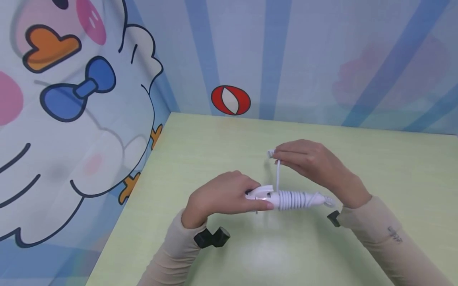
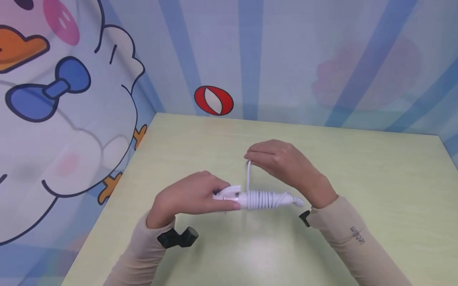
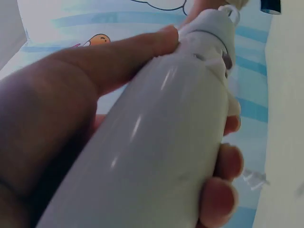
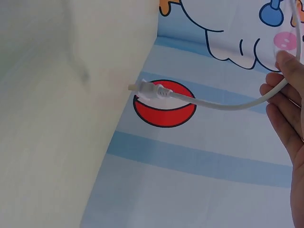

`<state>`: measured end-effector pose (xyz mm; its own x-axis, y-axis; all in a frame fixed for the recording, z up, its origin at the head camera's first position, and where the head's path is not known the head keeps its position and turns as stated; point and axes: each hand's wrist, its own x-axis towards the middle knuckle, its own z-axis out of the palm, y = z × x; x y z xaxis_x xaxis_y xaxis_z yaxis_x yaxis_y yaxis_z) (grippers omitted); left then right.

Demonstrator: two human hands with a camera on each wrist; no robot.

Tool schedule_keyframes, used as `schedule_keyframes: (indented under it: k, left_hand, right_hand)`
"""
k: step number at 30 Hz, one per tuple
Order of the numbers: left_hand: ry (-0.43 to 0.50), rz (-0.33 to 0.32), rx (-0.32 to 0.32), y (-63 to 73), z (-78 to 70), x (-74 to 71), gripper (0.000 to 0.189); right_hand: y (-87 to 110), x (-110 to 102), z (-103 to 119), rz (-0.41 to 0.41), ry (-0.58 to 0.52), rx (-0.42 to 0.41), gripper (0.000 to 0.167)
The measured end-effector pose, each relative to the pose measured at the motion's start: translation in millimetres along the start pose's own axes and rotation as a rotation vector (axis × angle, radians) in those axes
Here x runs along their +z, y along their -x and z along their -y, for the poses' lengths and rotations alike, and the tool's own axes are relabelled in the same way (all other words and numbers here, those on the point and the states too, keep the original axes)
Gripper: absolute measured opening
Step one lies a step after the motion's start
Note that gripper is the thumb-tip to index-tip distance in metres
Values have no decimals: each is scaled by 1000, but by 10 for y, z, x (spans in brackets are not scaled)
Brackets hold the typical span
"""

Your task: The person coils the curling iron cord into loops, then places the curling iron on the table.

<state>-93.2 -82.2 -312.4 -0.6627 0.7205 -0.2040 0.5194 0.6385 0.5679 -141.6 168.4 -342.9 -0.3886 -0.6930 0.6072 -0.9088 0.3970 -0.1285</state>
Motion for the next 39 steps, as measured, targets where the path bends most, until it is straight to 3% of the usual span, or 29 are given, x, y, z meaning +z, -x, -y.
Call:
schedule_keyframes:
  k: [3, 8, 14, 19, 30, 35, 39]
  left_hand:
    - [-41, -9, -80, -48, -2, 47, 35]
    - [-117, -45, -204, -132, 2, 114, 39]
    - [-125, -147, -311, -225, 69, 176, 40]
    - [-119, -252, -381, -301, 144, 211, 43]
    - [-16, -485, -408, -410, 283, 174, 42]
    - [31, -528, -404, -428, 302, 149, 42]
    - [139, -531, -375, -403, 311, 110, 41]
  right_hand:
    - [-10, -31, 2, 6, 34, -7, 36]
    - [-26, -55, 16, 29, 115, -30, 33]
    - [-36, -69, 42, 47, 199, -29, 36]
    - [-27, -41, 62, 23, 188, 13, 38]
    - [46, 109, 164, -71, 115, 176, 32]
    - [87, 189, 234, -84, 27, 280, 30]
    - [134, 251, 288, -96, -52, 356, 25]
